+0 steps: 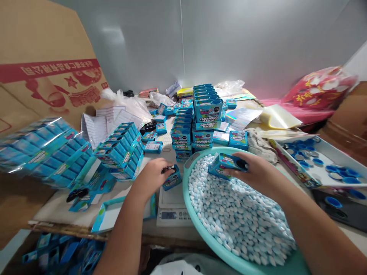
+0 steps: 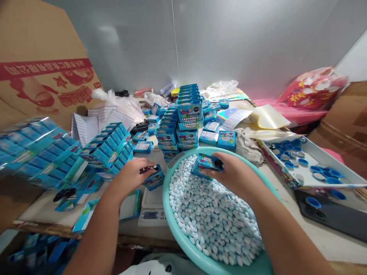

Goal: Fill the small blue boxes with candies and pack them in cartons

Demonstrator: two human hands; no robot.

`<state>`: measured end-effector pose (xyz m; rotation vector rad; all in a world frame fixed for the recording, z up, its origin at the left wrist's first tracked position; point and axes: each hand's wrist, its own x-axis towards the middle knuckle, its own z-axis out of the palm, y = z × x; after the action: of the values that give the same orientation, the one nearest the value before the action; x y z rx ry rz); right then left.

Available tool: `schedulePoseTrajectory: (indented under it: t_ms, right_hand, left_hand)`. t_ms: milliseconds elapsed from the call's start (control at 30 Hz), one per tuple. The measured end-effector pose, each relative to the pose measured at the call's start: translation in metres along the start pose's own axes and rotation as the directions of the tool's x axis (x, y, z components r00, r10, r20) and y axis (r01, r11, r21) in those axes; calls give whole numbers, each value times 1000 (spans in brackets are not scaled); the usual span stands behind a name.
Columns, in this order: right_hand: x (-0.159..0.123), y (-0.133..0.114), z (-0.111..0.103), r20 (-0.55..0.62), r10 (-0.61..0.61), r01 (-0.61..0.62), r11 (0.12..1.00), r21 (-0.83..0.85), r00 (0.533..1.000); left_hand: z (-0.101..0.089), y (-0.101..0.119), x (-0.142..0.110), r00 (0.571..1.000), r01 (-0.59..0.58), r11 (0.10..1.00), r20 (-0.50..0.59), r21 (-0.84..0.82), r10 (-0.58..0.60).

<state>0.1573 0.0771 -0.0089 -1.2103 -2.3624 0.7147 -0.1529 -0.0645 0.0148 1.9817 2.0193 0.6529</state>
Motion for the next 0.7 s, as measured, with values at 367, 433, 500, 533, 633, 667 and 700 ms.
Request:
schedulePoseTrajectory:
  t_ms: [367,433,500,533,633,667,700]
  right_hand:
    - [0,1,-1,-43,-2,-1,998,-69,999]
    - [-1,-2,-3,-23,13,-15,998,-62,1000]
    - [-2,-6,-5,3,35,-35,997,-72,999]
    - [-2,-8,-6,15,48,-46,995,-86,999]
    - [-2,-13,-9,23,71,-68,990,-126,997]
    - [-3,-13,-9,23,71,-68,989,-130,997]
    - [-3,-14,-9,19,69,-66,989,-130,997]
  left_hand:
    - [-10,-5,-17,972,7,996,-234,-83,-27]
    - [-12,-8,-22,960,40,995,-273,-87,-62]
    - [-13,-11,-26,969,67,995,-233,-78,-84]
    - [-13,-13,-28,977,78,994,-191,-72,-90]
    - [-12,-16,-29,994,88,995,-64,-53,-91]
    - [-12,-17,-29,995,86,995,-43,-48,-88]
    - [-12,-17,-29,996,84,996,-36,-42,-86]
